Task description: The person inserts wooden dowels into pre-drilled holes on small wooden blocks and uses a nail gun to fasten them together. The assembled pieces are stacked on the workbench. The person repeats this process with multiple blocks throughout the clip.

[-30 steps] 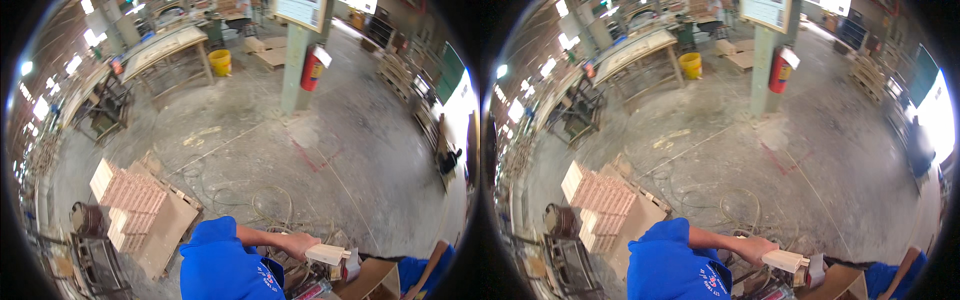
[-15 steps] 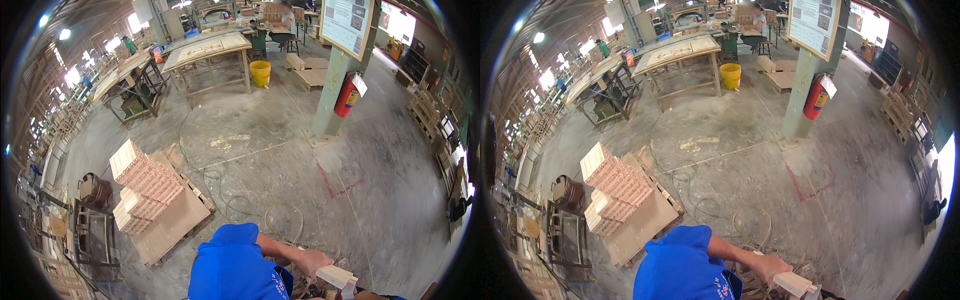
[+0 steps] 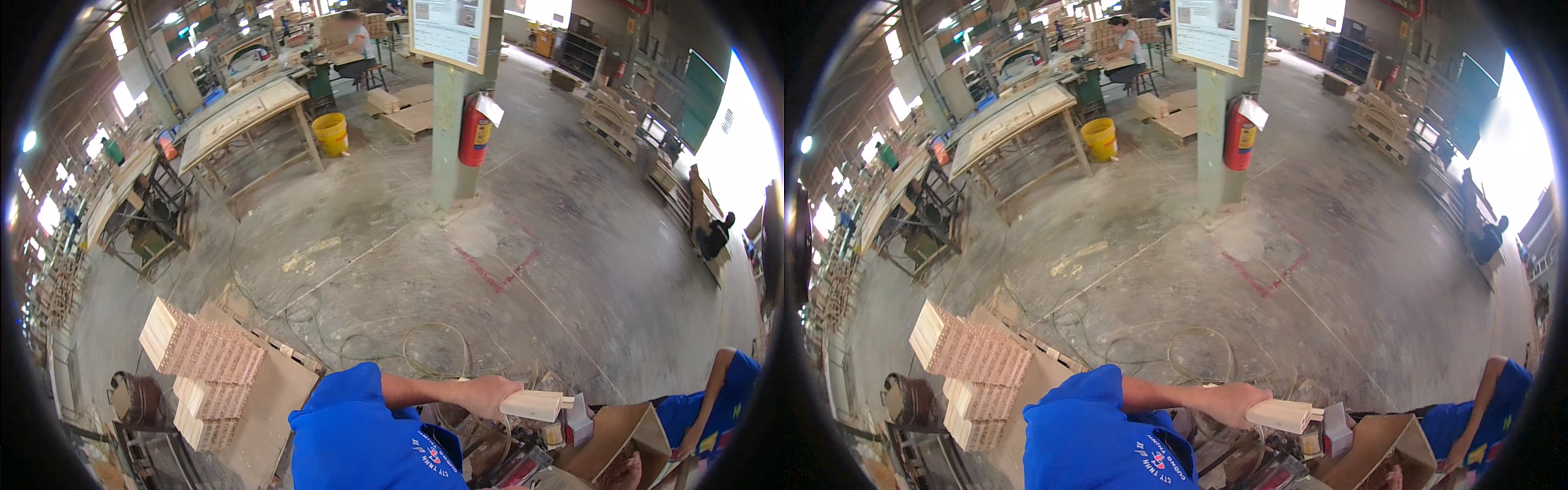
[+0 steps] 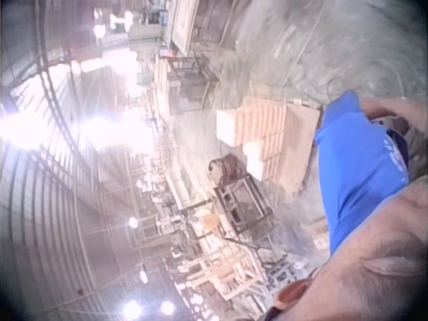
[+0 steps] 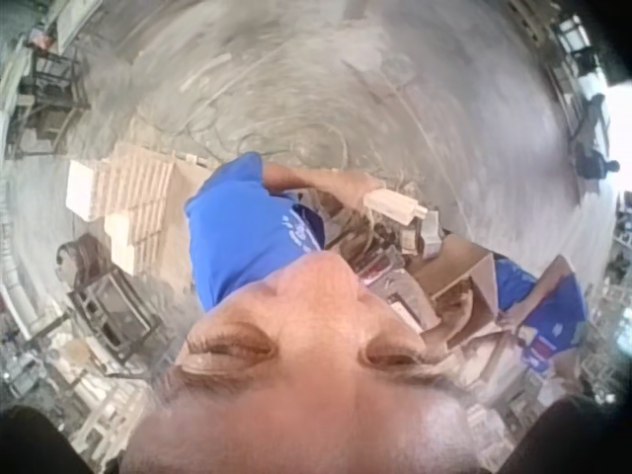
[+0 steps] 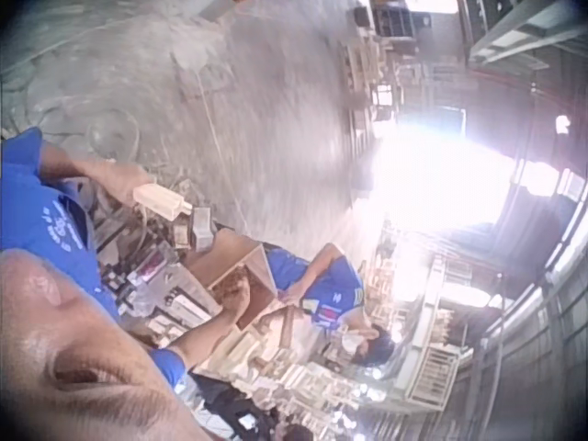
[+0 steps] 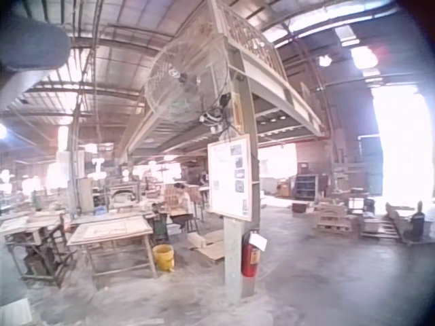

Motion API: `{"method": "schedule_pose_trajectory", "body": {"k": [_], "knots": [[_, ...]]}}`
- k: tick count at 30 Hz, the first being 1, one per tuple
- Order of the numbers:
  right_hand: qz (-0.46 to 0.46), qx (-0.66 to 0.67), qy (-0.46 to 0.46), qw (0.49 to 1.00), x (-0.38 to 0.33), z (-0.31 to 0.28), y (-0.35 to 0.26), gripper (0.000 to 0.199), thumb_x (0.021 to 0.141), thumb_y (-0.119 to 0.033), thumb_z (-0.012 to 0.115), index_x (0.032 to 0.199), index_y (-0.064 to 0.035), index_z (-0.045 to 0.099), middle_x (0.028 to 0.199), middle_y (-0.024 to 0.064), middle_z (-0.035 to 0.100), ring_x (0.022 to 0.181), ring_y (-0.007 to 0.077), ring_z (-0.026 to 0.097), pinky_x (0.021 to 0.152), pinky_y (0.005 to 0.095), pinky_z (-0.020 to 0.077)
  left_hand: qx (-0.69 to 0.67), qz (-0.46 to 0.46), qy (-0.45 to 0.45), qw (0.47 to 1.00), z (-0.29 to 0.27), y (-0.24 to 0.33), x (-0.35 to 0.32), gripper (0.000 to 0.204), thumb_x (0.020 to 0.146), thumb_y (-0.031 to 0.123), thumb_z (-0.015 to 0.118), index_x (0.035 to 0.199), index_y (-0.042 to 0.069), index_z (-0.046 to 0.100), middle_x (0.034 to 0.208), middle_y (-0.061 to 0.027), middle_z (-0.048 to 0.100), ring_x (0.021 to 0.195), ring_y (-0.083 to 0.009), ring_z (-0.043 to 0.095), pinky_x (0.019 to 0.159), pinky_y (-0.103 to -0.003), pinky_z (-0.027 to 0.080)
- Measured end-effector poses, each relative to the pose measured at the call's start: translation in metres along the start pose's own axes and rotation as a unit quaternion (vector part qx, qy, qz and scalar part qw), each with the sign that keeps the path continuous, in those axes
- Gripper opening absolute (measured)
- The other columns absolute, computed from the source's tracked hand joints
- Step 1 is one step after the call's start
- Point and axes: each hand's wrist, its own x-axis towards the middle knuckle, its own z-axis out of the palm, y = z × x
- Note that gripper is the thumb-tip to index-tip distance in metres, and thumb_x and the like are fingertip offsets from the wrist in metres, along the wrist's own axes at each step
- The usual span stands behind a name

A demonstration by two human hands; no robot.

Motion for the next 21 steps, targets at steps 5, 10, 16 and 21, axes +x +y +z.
{"method": "schedule_pose_trajectory", "body": {"k": [5, 10, 16, 21], "knots": [[-0.211, 0.363, -0.056, 0.906, -0.022, 0.023, 0.050, 0.014, 0.104, -0.004, 0.064, 0.117, -0.0053, 0.063, 0.097, 0.0047, 0.058, 0.088, 0.0147, 0.060, 0.076, 0.0354, 0.0564, 0.014, -0.004, 0.001, 1.000, -0.002, 0.019, -0.008, 0.037, 0.082, 0.013, 0.077, 0.113, 0.002, 0.059, 0.101, -0.0242, 0.071, 0.104, -0.0471, 0.070, 0.085, -0.053, 0.054], [-0.106, 0.493, -0.217, 0.836, -0.047, 0.046, 0.122, 0.018, 0.108, -0.009, 0.063, 0.125, -0.0039, 0.060, 0.106, 0.0046, 0.057, 0.089, 0.0161, 0.060, 0.075, 0.0301, 0.0544, 0.039, -0.009, -0.016, 0.999, -0.005, 0.027, -0.018, 0.039, 0.081, 0.013, 0.077, 0.114, 0.002, 0.059, 0.101, -0.0244, 0.071, 0.104, -0.0471, 0.070, 0.085, -0.053, 0.054], [-0.211, 0.194, 0.144, 0.947, -0.080, 0.074, 0.253, 0.024, 0.104, 0.002, 0.067, 0.127, -0.0028, 0.063, 0.111, 0.0043, 0.064, 0.094, 0.0110, 0.061, 0.076, 0.0237, 0.0550, 0.062, -0.001, -0.088, 0.994, 0.009, 0.036, -0.019, 0.052, 0.078, 0.017, 0.081, 0.124, 0.003, 0.061, 0.109, -0.0248, 0.072, 0.109, -0.0447, 0.071, 0.092, -0.052, 0.057], [-0.242, -0.044, 0.197, 0.949, -0.126, 0.179, 0.253, 0.015, 0.102, -0.010, 0.075, 0.115, -0.0040, 0.071, 0.092, -0.0022, 0.064, 0.077, 0.0054, 0.055, 0.068, 0.0230, 0.0456, 0.116, 0.011, -0.124, 0.985, 0.014, 0.028, -0.027, 0.061, 0.075, 0.025, 0.084, 0.128, 0.005, 0.063, 0.113, -0.0235, 0.073, 0.109, -0.0438, 0.072, 0.095, -0.051, 0.058]]}}
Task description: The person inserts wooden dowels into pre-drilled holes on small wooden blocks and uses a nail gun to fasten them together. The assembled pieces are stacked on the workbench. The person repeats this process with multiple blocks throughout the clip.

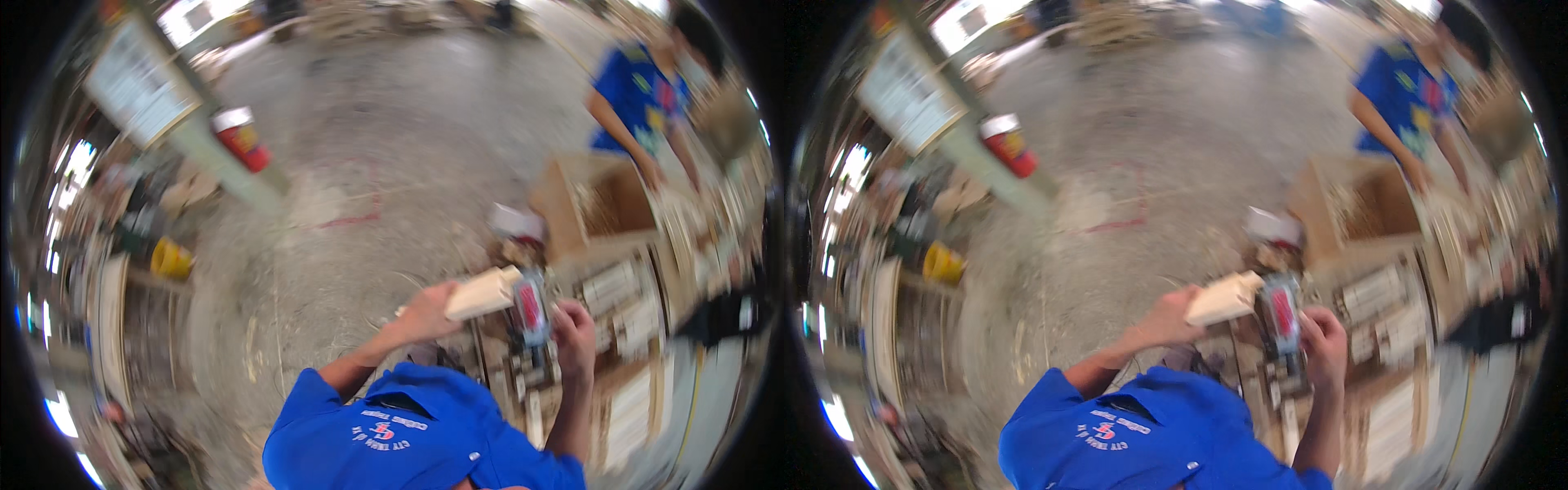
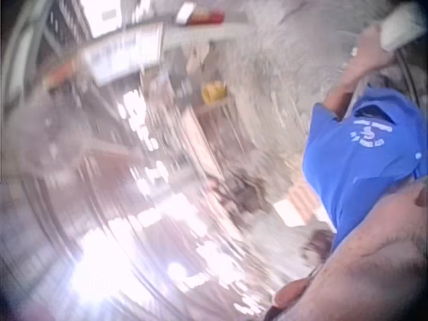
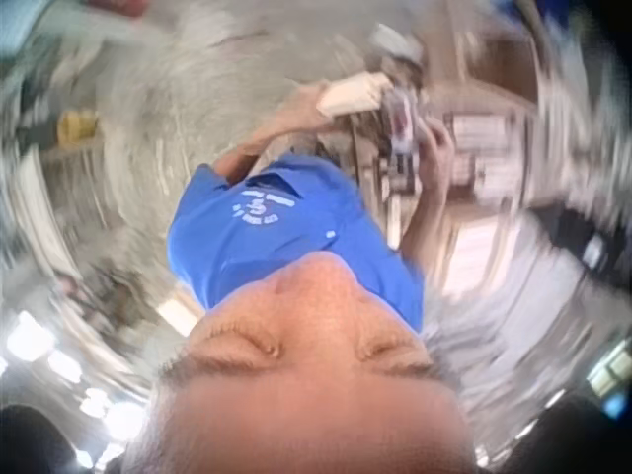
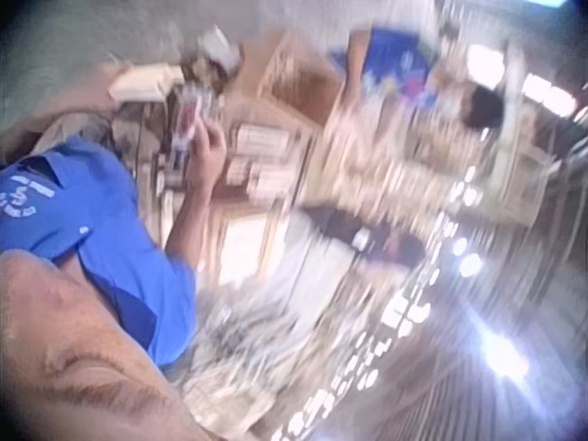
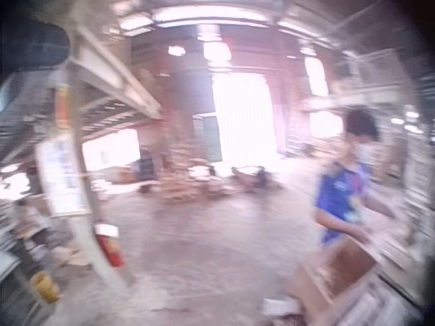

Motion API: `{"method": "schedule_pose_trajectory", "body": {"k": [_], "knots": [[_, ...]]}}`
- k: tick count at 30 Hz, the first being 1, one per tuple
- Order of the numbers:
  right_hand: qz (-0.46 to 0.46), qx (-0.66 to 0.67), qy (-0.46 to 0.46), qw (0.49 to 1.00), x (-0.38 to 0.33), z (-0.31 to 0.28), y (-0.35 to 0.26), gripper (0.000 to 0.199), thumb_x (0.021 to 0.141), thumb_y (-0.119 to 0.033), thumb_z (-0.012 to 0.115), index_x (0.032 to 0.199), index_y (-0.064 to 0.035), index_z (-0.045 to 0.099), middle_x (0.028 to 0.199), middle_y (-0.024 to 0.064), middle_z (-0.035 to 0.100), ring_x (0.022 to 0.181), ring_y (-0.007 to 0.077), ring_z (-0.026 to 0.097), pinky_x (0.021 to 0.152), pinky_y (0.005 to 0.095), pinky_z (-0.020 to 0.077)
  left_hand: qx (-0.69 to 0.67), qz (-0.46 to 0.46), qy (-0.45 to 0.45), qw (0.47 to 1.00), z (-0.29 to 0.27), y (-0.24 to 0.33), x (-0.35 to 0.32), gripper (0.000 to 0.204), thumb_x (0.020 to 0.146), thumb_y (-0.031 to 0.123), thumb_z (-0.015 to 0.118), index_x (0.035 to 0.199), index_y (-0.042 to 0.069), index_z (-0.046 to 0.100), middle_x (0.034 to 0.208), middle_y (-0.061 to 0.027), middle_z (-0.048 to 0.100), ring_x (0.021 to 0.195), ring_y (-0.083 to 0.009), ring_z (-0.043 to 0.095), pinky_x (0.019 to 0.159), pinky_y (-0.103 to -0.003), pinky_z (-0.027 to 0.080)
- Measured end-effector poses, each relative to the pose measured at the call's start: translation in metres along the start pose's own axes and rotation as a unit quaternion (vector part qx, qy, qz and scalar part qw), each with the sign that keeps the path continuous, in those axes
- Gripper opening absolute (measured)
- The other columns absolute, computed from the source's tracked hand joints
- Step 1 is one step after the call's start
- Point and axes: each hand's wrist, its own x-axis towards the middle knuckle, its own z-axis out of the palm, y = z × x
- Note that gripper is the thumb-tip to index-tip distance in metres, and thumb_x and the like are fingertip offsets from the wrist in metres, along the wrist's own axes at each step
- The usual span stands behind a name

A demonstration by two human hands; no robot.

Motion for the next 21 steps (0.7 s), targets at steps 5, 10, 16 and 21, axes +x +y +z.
{"method": "schedule_pose_trajectory", "body": {"k": [5, 10, 16, 21], "knots": [[-0.105, -0.154, -0.011, 0.982, -0.057, 0.023, -0.037, 0.012, 0.109, -0.016, 0.069, 0.110, -0.0039, 0.070, 0.088, -0.0035, 0.066, 0.075, 0.0011, 0.053, 0.067, 0.0200, 0.0444, 0.028, 0.046, -0.064, 0.997, 0.009, 0.035, 0.017, 0.058, 0.076, 0.020, 0.083, 0.129, 0.004, 0.064, 0.114, -0.0240, 0.073, 0.108, -0.0429, 0.072, 0.094, -0.051, 0.057], [-0.071, -0.170, 0.026, 0.983, -0.087, 0.017, -0.052, 0.012, 0.104, -0.005, 0.075, 0.114, -0.0019, 0.071, 0.094, -0.0054, 0.062, 0.073, 0.0006, 0.048, 0.064, 0.0205, 0.0401, 0.054, 0.123, -0.119, 0.984, 0.027, 0.072, 0.028, 0.060, 0.074, 0.016, 0.085, 0.129, 0.005, 0.064, 0.113, -0.0227, 0.073, 0.107, -0.0433, 0.071, 0.093, -0.050, 0.056], [-0.200, -0.326, 0.102, 0.918, -0.113, 0.001, -0.055, 0.015, 0.098, -0.004, 0.079, 0.112, -0.0035, 0.073, 0.094, 0.0043, 0.064, 0.073, 0.0122, 0.059, 0.064, 0.0286, 0.0471, 0.082, 0.224, -0.136, 0.962, 0.048, 0.094, 0.039, 0.060, 0.071, 0.015, 0.088, 0.125, 0.004, 0.064, 0.112, -0.0177, 0.072, 0.106, -0.0410, 0.070, 0.091, -0.049, 0.055], [-0.295, -0.430, 0.132, 0.843, -0.135, -0.017, -0.058, 0.015, 0.096, -0.005, 0.079, 0.109, -0.0051, 0.072, 0.098, 0.0136, 0.067, 0.083, 0.0332, 0.070, 0.070, 0.0405, 0.0564, 0.115, 0.313, -0.146, 0.931, 0.064, 0.112, 0.052, 0.062, 0.067, 0.014, 0.089, 0.123, 0.004, 0.064, 0.110, -0.0165, 0.070, 0.104, -0.0384, 0.069, 0.092, -0.048, 0.053]]}}
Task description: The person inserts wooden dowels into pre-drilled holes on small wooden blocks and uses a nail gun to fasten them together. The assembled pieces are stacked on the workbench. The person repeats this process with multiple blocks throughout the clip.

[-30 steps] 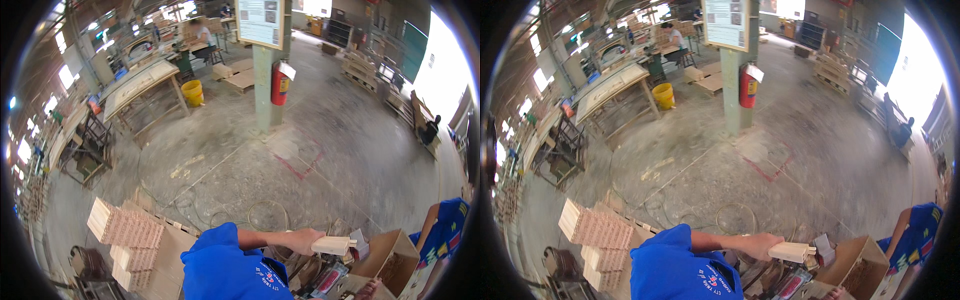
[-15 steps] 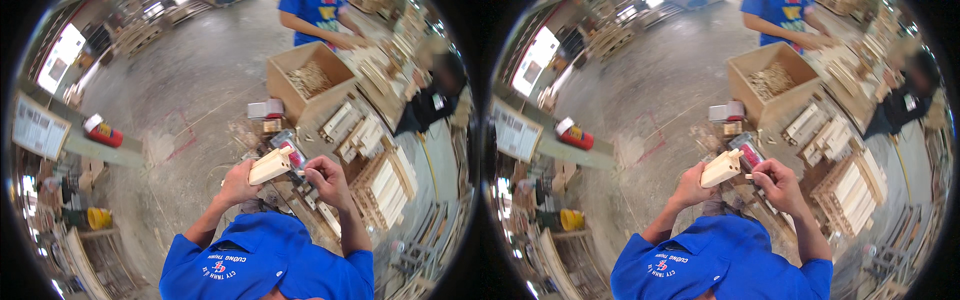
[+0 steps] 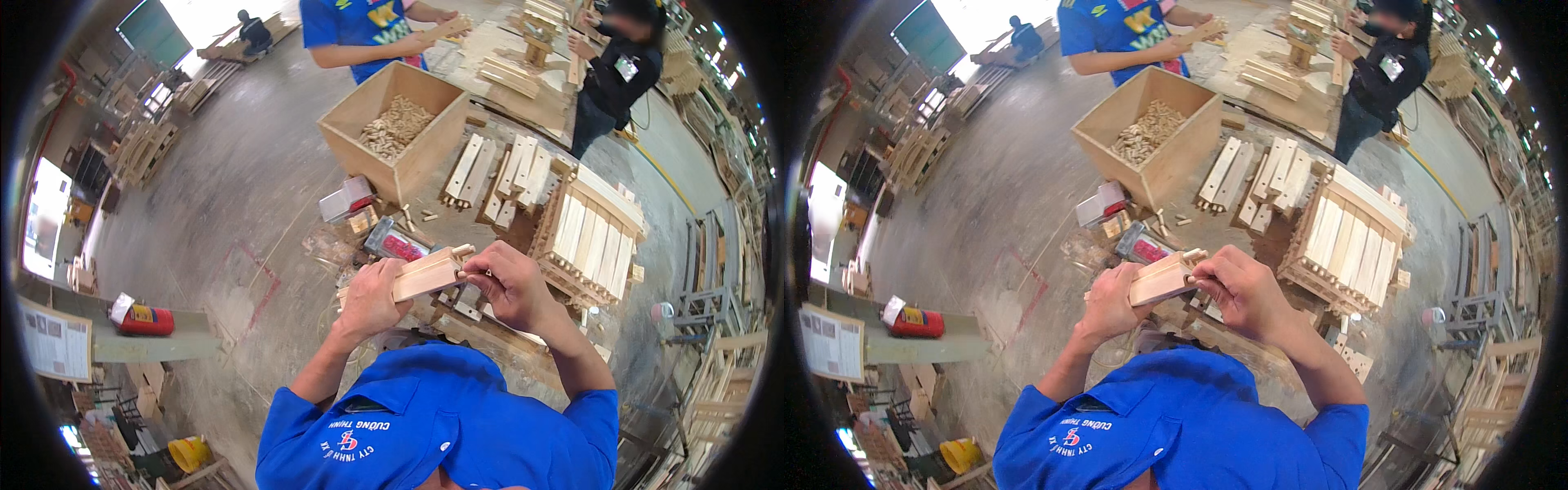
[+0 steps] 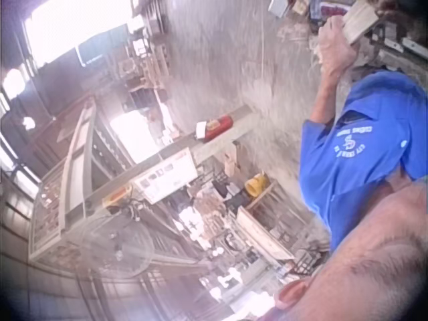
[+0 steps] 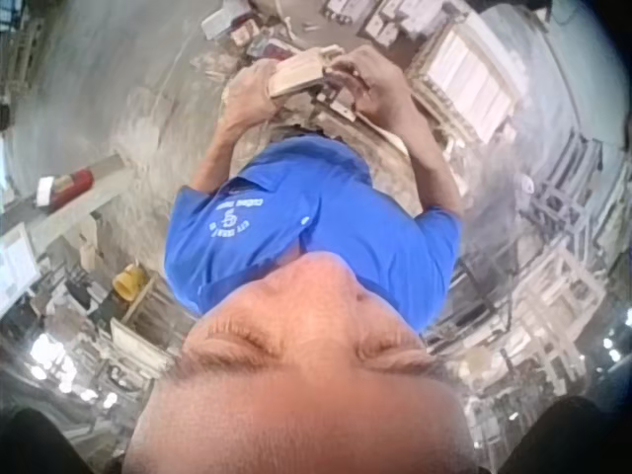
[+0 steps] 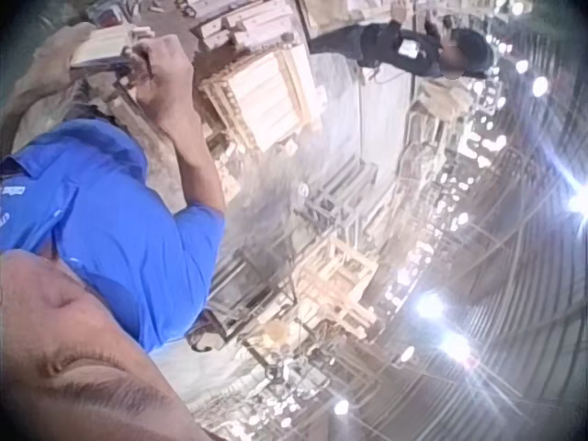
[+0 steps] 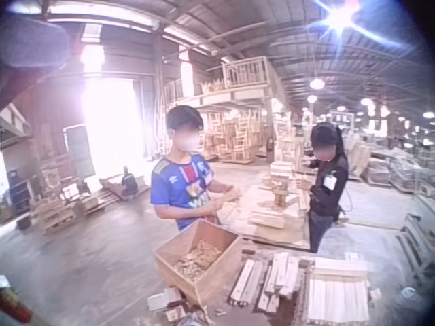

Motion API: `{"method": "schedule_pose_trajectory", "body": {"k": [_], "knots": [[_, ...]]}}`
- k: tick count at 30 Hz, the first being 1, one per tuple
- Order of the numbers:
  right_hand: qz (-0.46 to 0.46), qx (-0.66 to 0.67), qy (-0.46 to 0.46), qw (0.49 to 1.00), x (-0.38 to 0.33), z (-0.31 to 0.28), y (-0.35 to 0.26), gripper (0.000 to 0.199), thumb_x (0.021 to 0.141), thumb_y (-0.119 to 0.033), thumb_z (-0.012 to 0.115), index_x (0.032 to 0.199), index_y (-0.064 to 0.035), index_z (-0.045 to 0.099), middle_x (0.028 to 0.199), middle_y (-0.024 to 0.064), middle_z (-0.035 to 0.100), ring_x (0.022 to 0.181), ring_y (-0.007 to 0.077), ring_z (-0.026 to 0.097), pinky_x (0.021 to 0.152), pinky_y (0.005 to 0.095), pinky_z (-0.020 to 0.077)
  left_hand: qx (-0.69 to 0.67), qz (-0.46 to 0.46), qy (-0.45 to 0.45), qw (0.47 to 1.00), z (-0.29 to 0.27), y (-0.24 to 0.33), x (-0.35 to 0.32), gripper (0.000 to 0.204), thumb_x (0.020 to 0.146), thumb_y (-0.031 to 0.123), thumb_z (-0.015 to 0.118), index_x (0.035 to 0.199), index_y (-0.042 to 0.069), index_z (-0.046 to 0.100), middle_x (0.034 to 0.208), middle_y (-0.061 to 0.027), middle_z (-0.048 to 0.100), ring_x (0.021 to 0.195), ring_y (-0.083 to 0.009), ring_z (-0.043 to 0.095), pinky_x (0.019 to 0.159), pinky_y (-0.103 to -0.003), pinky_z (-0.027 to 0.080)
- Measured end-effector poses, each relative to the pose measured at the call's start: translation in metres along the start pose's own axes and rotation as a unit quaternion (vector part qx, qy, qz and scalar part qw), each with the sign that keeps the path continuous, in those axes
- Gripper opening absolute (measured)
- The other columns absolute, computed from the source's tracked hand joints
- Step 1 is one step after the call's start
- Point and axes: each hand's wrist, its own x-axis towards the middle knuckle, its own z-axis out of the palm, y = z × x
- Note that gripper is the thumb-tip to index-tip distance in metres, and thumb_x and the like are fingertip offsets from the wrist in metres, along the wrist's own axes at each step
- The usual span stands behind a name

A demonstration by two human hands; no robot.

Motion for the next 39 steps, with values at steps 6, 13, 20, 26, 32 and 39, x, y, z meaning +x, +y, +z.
{"method": "schedule_pose_trajectory", "body": {"k": [6, 13, 20, 26, 32, 39], "knots": [[0.032, -0.055, 0.023, 0.998, -0.019, -0.023, 0.006, 0.014, 0.096, -0.005, 0.078, 0.108, -0.0057, 0.071, 0.096, 0.0134, 0.066, 0.084, 0.0365, 0.069, 0.069, 0.0439, 0.0563, 0.028, 0.077, -0.021, 0.996, 0.008, 0.012, 0.032, 0.059, 0.071, 0.020, 0.094, 0.120, 0.006, 0.064, 0.105, -0.0157, 0.071, 0.099, -0.0391, 0.069, 0.088, -0.049, 0.053], [0.045, -0.073, 0.079, 0.993, -0.033, -0.036, 0.014, 0.013, 0.096, -0.005, 0.078, 0.107, -0.0047, 0.071, 0.093, 0.0132, 0.066, 0.081, 0.0350, 0.069, 0.067, 0.0437, 0.0551, 0.006, 0.116, -0.029, 0.993, 0.020, 0.026, 0.060, 0.052, 0.073, 0.014, 0.089, 0.118, 0.007, 0.063, 0.107, -0.0152, 0.069, 0.100, -0.0390, 0.068, 0.090, -0.049, 0.053], [0.079, -0.055, 0.107, 0.990, -0.042, -0.033, 0.028, 0.008, 0.097, -0.002, 0.077, 0.102, -0.0025, 0.071, 0.088, 0.0116, 0.067, 0.075, 0.0288, 0.066, 0.066, 0.0388, 0.0515, 0.041, 0.130, -0.052, 0.989, 0.024, 0.028, 0.077, 0.057, 0.070, 0.015, 0.089, 0.122, 0.007, 0.066, 0.104, -0.0147, 0.069, 0.097, -0.0387, 0.068, 0.088, -0.048, 0.052], [0.131, -0.032, 0.118, 0.984, -0.046, -0.031, 0.035, 0.016, 0.102, -0.018, 0.075, 0.099, -0.0027, 0.070, 0.085, 0.0131, 0.066, 0.075, 0.0319, 0.065, 0.067, 0.0416, 0.0493, 0.051, 0.130, -0.067, 0.988, 0.031, 0.028, 0.085, 0.055, 0.071, 0.012, 0.087, 0.121, 0.006, 0.064, 0.106, -0.0165, 0.069, 0.098, -0.0399, 0.067, 0.088, -0.049, 0.051], [0.163, -0.012, 0.122, 0.979, -0.057, -0.027, 0.045, 0.021, 0.105, -0.023, 0.072, 0.101, -0.0021, 0.070, 0.083, 0.0135, 0.065, 0.073, 0.0313, 0.062, 0.069, 0.0411, 0.0492, 0.053, 0.143, -0.084, 0.985, 0.037, 0.028, 0.089, 0.057, 0.071, 0.010, 0.086, 0.122, 0.005, 0.061, 0.109, -0.0167, 0.069, 0.104, -0.0399, 0.067, 0.092, -0.049, 0.051], [0.179, -0.022, 0.111, 0.977, -0.067, -0.027, 0.043, 0.012, 0.104, -0.013, 0.071, 0.102, -0.0017, 0.070, 0.088, 0.0164, 0.069, 0.077, 0.0354, 0.068, 0.068, 0.0438, 0.0519, 0.047, 0.157, -0.100, 0.981, 0.042, 0.032, 0.090, 0.056, 0.071, 0.009, 0.086, 0.121, 0.005, 0.062, 0.107, -0.0174, 0.068, 0.103, -0.0407, 0.067, 0.092, -0.051, 0.051]]}}
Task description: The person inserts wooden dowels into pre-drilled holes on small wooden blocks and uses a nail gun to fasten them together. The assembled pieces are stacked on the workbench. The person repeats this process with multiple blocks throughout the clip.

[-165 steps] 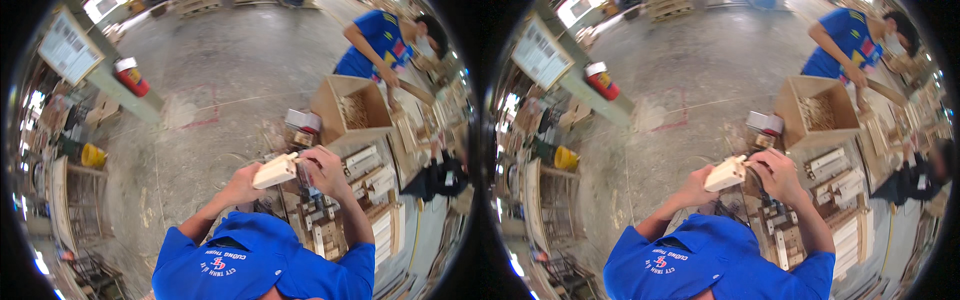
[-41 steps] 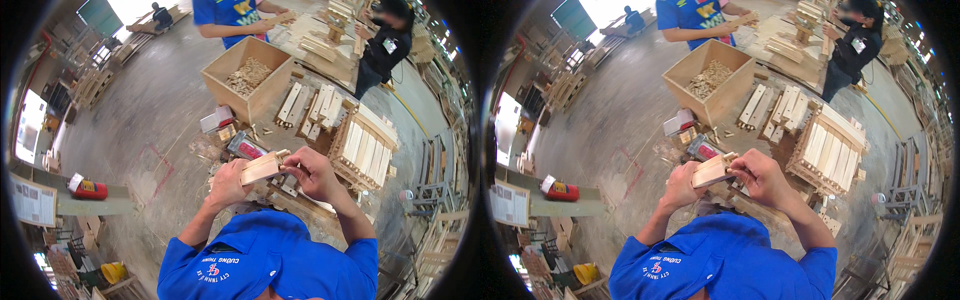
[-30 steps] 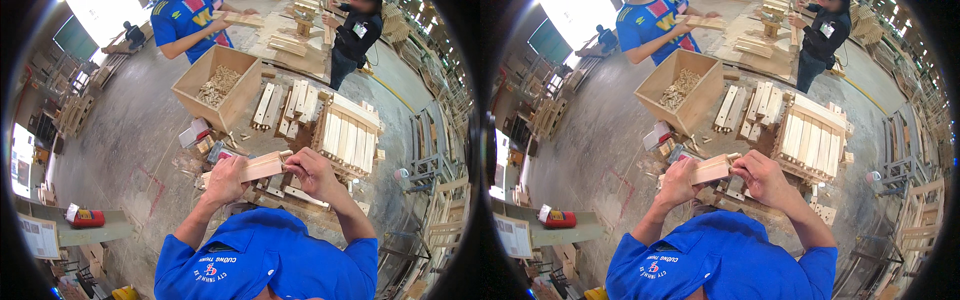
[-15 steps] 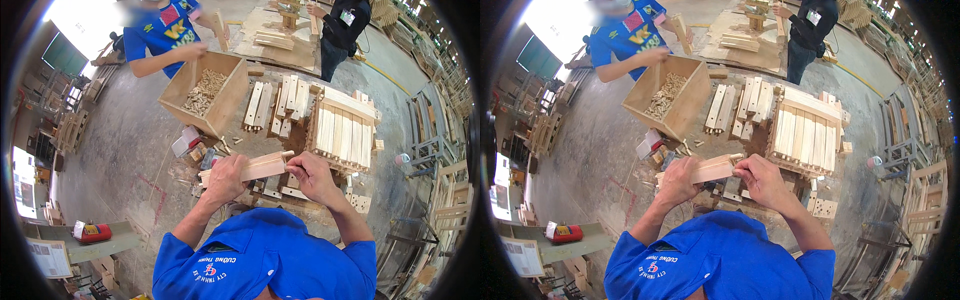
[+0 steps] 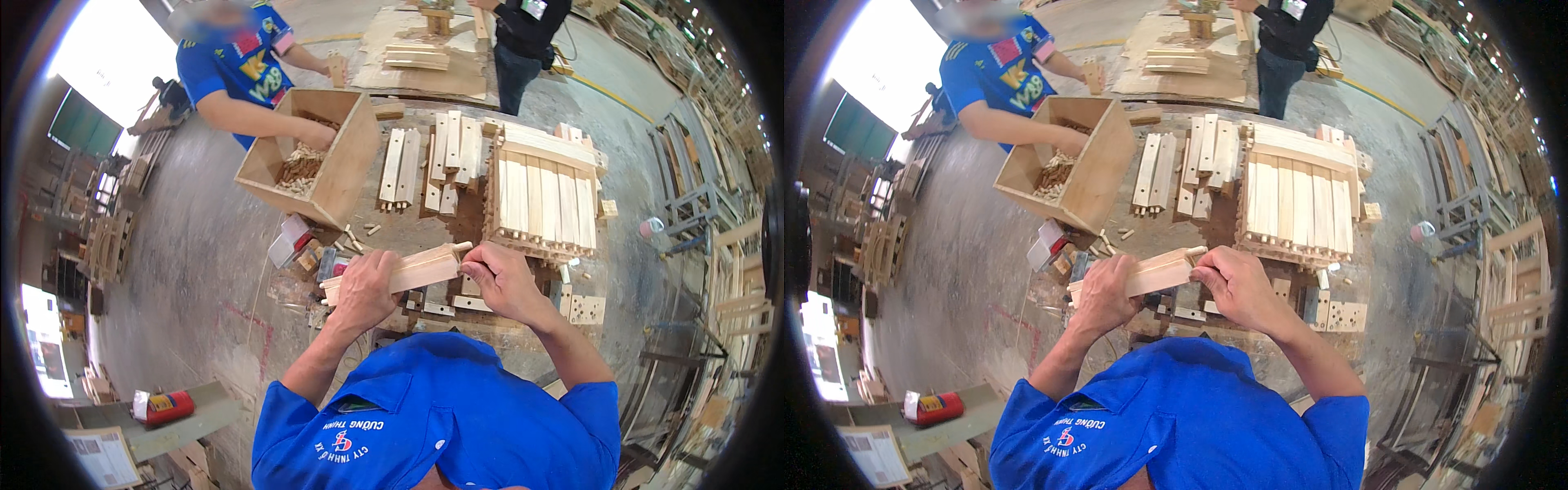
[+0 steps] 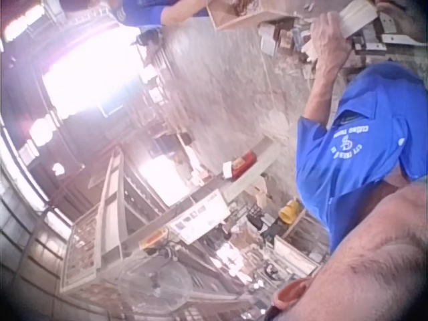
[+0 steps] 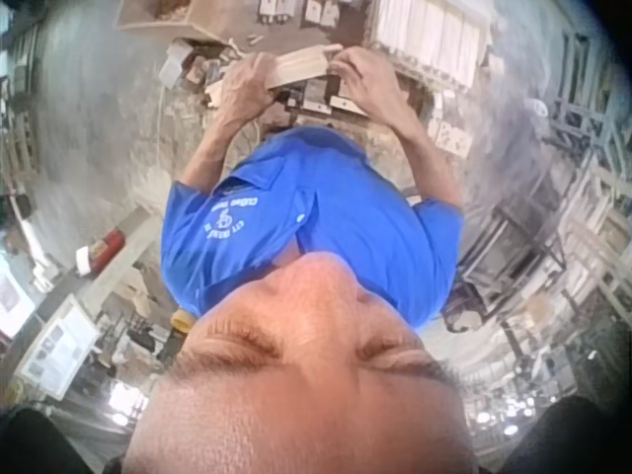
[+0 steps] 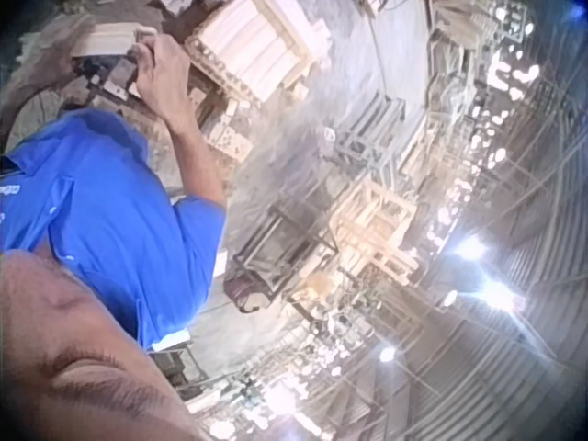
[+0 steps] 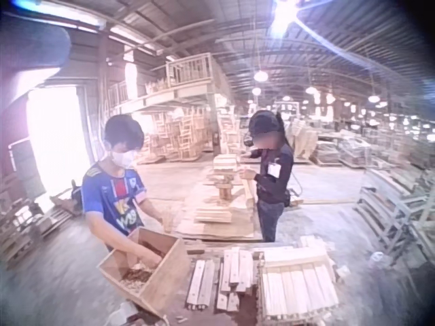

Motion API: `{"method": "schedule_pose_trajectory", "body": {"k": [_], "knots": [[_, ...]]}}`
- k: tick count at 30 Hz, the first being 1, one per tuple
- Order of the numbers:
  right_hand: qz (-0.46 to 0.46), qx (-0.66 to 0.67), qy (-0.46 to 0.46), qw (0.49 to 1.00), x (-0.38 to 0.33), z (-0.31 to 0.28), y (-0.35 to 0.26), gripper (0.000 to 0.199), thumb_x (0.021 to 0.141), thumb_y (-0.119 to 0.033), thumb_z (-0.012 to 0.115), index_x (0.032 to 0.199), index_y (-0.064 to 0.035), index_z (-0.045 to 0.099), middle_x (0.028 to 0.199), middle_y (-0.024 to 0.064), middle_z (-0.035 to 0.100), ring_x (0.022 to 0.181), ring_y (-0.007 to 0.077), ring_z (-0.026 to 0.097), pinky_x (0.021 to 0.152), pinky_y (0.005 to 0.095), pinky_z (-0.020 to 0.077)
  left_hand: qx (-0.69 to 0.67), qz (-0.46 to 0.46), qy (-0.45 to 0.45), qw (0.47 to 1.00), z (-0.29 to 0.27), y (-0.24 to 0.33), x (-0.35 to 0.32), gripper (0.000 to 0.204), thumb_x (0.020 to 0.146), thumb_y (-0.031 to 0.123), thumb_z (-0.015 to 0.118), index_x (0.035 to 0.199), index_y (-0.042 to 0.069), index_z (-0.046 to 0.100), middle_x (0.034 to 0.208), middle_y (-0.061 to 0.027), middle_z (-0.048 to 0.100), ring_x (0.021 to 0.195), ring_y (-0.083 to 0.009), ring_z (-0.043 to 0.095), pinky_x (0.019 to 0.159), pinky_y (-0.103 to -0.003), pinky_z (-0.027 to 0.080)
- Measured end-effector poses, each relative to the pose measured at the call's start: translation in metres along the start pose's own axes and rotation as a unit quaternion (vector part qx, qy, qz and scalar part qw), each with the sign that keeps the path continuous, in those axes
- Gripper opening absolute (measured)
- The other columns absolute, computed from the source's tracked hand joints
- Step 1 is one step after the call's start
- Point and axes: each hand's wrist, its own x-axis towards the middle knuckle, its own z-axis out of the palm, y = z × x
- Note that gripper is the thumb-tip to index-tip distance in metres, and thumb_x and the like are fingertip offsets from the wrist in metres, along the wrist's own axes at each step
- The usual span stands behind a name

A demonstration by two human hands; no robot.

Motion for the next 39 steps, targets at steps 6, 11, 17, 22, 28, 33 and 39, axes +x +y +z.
{"method": "schedule_pose_trajectory", "body": {"k": [6, 11, 17, 22, 28, 33, 39], "knots": [[0.042, 0.018, 0.048, 0.998, -0.017, 0.009, -0.017, 0.013, 0.103, -0.014, 0.072, 0.105, -0.0005, 0.072, 0.090, 0.0160, 0.071, 0.077, 0.0322, 0.069, 0.069, 0.0413, 0.0529, -0.019, 0.041, 0.008, 0.999, -0.004, -0.004, -0.001, 0.055, 0.071, 0.011, 0.086, 0.120, 0.004, 0.063, 0.106, -0.0182, 0.069, 0.101, -0.0418, 0.068, 0.089, -0.052, 0.051], [0.119, 0.102, 0.184, 0.970, -0.029, 0.017, -0.030, 0.015, 0.105, -0.020, 0.074, 0.100, -0.0051, 0.073, 0.085, 0.0046, 0.070, 0.075, 0.0146, 0.065, 0.067, 0.0311, 0.0512, -0.065, 0.035, -0.011, 0.997, -0.014, -0.004, 0.005, 0.056, 0.072, 0.013, 0.088, 0.121, 0.004, 0.063, 0.108, -0.0202, 0.070, 0.102, -0.0449, 0.067, 0.091, -0.052, 0.052], [0.278, 0.492, 0.440, 0.698, -0.093, 0.041, 0.026, 0.008, 0.103, -0.011, 0.071, 0.101, -0.0057, 0.066, 0.087, 0.0024, 0.065, 0.078, 0.0158, 0.066, 0.070, 0.0301, 0.0571, -0.155, -0.007, -0.097, 0.983, -0.009, -0.006, 0.007, 0.054, 0.075, 0.019, 0.085, 0.120, 0.002, 0.061, 0.106, -0.0248, 0.070, 0.103, -0.0489, 0.067, 0.090, -0.054, 0.053], [0.383, 0.560, 0.419, 0.604, -0.176, 0.109, 0.054, 0.022, 0.104, 0.005, 0.061, 0.126, 0.0038, 0.060, 0.123, 0.0230, 0.069, 0.116, 0.0346, 0.073, 0.103, 0.0396, 0.0648, -0.236, 0.035, -0.122, 0.964, 0.007, -0.006, 0.010, 0.044, 0.078, 0.019, 0.081, 0.115, 0.000, 0.064, 0.103, -0.0263, 0.071, 0.098, -0.0457, 0.070, 0.086, -0.051, 0.056], [0.324, 0.451, 0.423, 0.716, -0.154, 0.114, 0.012, 0.028, 0.102, -0.011, 0.077, 0.126, -0.0044, 0.064, 0.102, 0.0123, 0.076, 0.090, 0.0188, 0.077, 0.074, 0.0321, 0.0650, -0.254, 0.080, -0.138, 0.954, 0.026, 0.002, 0.011, 0.037, 0.077, 0.011, 0.076, 0.108, -0.001, 0.060, 0.089, -0.0237, 0.069, 0.082, -0.0401, 0.073, 0.078, -0.047, 0.058], [0.324, 0.275, 0.422, 0.801, -0.161, 0.099, -0.013, 0.018, 0.106, -0.018, 0.071, 0.116, -0.0035, 0.074, 0.098, 0.0056, 0.077, 0.088, 0.0135, 0.072, 0.077, 0.0313, 0.0592, -0.258, 0.176, -0.173, 0.934, 0.053, 0.016, 0.032, 0.037, 0.078, 0.007, 0.072, 0.112, -0.002, 0.058, 0.088, -0.0184, 0.064, 0.079, -0.0309, 0.066, 0.079, -0.044, 0.057], [0.327, 0.149, 0.436, 0.825, -0.190, 0.071, -0.023, 0.021, 0.106, -0.020, 0.067, 0.115, -0.0027, 0.075, 0.101, 0.0074, 0.078, 0.092, 0.0159, 0.071, 0.087, 0.0348, 0.0560, -0.270, 0.196, -0.223, 0.916, 0.083, 0.045, 0.047, 0.035, 0.077, 0.004, 0.072, 0.108, 0.000, 0.057, 0.088, -0.0131, 0.062, 0.080, -0.0236, 0.063, 0.079, -0.040, 0.056]]}}
